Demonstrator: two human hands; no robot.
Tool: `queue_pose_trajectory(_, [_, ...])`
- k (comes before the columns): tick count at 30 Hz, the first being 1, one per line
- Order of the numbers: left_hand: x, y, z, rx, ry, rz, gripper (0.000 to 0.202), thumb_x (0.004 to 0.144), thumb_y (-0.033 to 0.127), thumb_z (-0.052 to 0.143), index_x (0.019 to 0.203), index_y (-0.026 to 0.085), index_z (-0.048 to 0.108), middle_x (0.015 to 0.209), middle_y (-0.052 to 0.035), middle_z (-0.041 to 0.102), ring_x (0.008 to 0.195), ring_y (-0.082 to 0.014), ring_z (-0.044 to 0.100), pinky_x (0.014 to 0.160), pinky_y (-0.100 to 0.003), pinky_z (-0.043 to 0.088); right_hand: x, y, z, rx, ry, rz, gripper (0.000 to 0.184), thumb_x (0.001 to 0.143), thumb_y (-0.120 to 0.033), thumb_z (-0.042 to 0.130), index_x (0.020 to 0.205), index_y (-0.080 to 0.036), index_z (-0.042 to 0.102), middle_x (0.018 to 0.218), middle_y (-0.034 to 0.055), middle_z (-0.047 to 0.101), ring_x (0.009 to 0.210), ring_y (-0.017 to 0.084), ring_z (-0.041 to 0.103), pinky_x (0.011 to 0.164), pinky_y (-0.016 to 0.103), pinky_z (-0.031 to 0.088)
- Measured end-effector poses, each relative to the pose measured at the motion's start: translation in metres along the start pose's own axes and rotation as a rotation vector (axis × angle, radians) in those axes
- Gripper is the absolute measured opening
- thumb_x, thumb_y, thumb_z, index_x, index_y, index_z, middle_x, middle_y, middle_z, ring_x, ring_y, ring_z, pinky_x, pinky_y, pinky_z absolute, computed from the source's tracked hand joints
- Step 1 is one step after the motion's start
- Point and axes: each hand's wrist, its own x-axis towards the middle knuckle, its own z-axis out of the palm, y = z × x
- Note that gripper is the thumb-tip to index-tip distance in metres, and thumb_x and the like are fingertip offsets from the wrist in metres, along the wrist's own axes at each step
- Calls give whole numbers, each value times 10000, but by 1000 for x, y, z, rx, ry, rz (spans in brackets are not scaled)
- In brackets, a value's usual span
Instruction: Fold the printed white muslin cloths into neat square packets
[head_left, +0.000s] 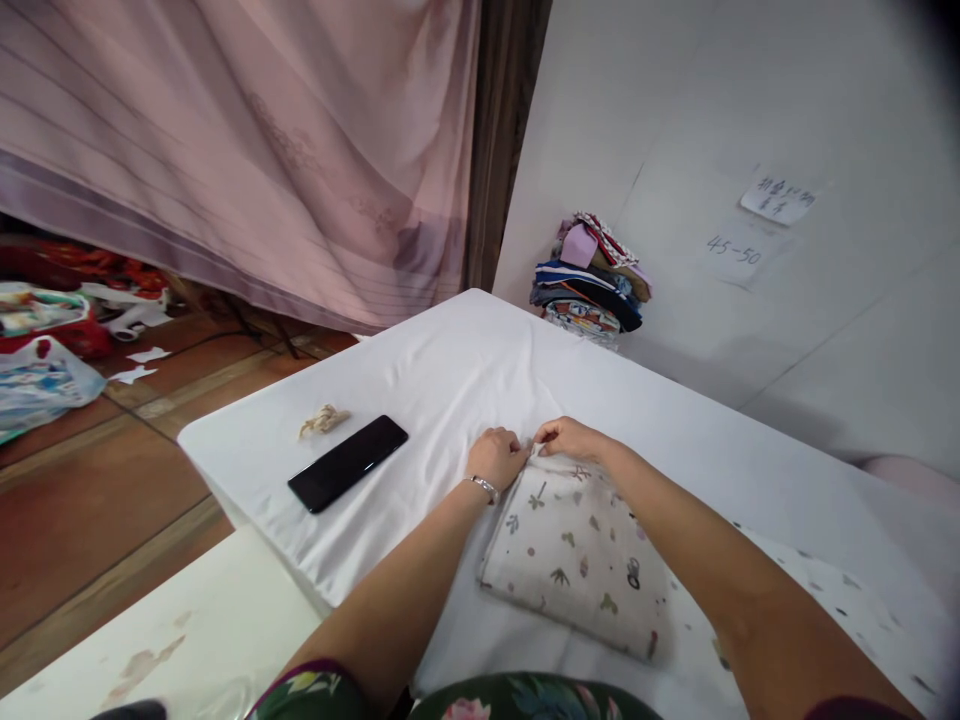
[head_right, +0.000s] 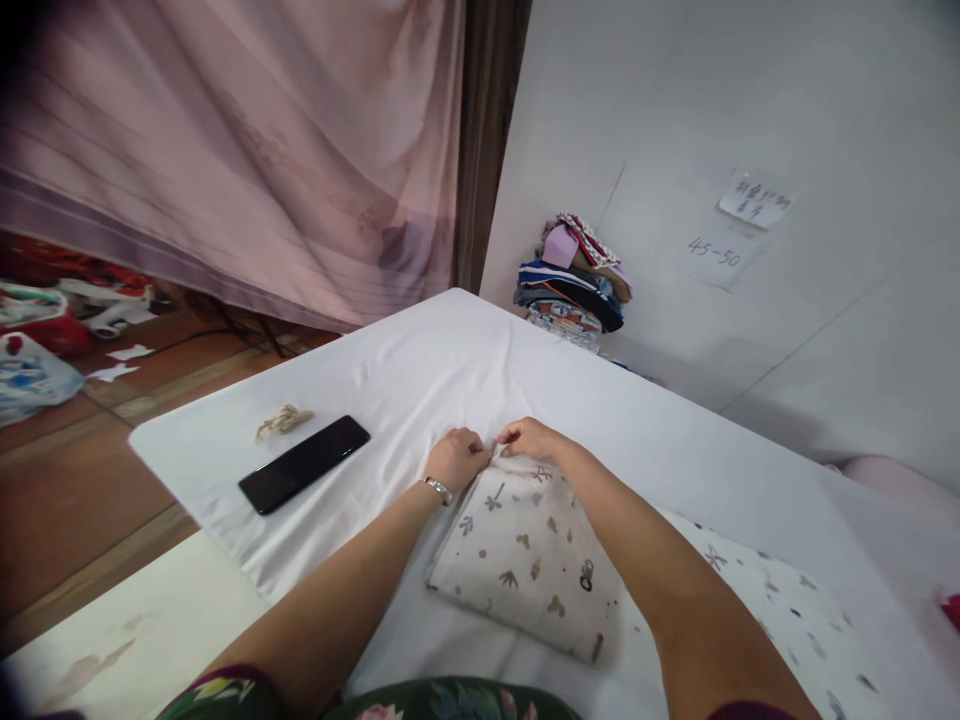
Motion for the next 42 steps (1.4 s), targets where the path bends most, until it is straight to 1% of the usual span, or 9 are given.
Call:
queue_pose_trajectory(5, [-13, 6, -10, -16, -170, -152, 422, 802, 520, 393, 645, 208, 630, 664, -43, 614, 659, -172, 557, 561, -258, 334, -7, -7, -1, 21, -16, -57, 172, 526, -198, 674, 695, -169, 662, 1025, 31, 623, 917, 159, 561, 871, 287, 388])
queue_pose_trajectory(8, [-31, 12, -16, 11, -243, -177, 489, 781, 593, 369, 610, 204, 613, 639, -51, 606, 640, -183, 561, 545, -262, 321, -7, -9, 2, 29, -41, -63, 182, 513, -194, 675, 695, -172, 675, 1073, 38, 607, 963, 173, 550, 897, 293, 370])
queue_pose_trajectory(15, [-73, 21, -15, 1, -148, -98, 311, 731, 481, 517, 630, 190, 555, 732, -37, 571, 707, -168, 536, 571, -250, 323, -2, -4, 4, 50, -15, -22, 198, 509, -190, 653, 703, -151, 654, 711, -3, 636, 692, 135, 562, 722, 272, 427])
queue_pose_trajectory(20, [-85, 24, -13, -7, -162, -124, 223, 750, 418, 505, 770, 202, 559, 693, -1, 560, 654, -143, 523, 556, -235, 307, -5, -4, -1, 53, 60, -5, 214, 549, -226, 635, 750, -153, 633, 694, -12, 617, 664, 121, 543, 662, 247, 418])
queue_pose_trajectory(25, [-100, 21, -20, 64, -154, -144, 329, 735, 420, 523, 1007, 237, 550, 806, -28, 608, 757, -177, 552, 656, -254, 345, -3, -10, 2, 9, -6, 16, 197, 504, -172, 647, 701, -172, 641, 673, -26, 615, 656, 116, 538, 639, 225, 408])
queue_pose_trajectory(29, [-112, 18, -24, 93, -200, -186, 233, 751, 410, 491, 836, 213, 582, 733, -29, 587, 712, -175, 545, 609, -251, 327, -1, -14, -2, -23, -42, 20, 184, 455, -141, 661, 634, -174, 637, 611, -36, 598, 599, 114, 519, 586, 219, 394])
queue_pose_trajectory(32, [-114, 18, -24, 70, -207, -190, 232, 747, 416, 495, 714, 196, 559, 687, -19, 554, 663, -157, 525, 577, -244, 312, 3, -11, -13, -7, 85, -14, 184, 517, -193, 623, 701, -180, 619, 659, -34, 591, 627, 112, 514, 609, 222, 392])
queue_pose_trajectory(36, [-107, 20, -27, 1, -119, -98, 177, 723, 307, 529, 599, 183, 505, 673, -9, 536, 741, -153, 513, 625, -241, 332, 8, -3, -24, -5, 260, -41, 188, 566, -225, 569, 746, -174, 593, 688, -28, 568, 646, 113, 498, 636, 235, 386])
queue_pose_trajectory(42, [-112, 12, -31, -38, -14, -10, 349, 811, 395, 457, 541, 179, 502, 667, -18, 560, 820, -173, 499, 704, -295, 347, 13, 4, -18, -61, 290, -53, 198, 558, -207, 599, 751, -168, 610, 684, -32, 573, 646, 112, 503, 642, 234, 387])
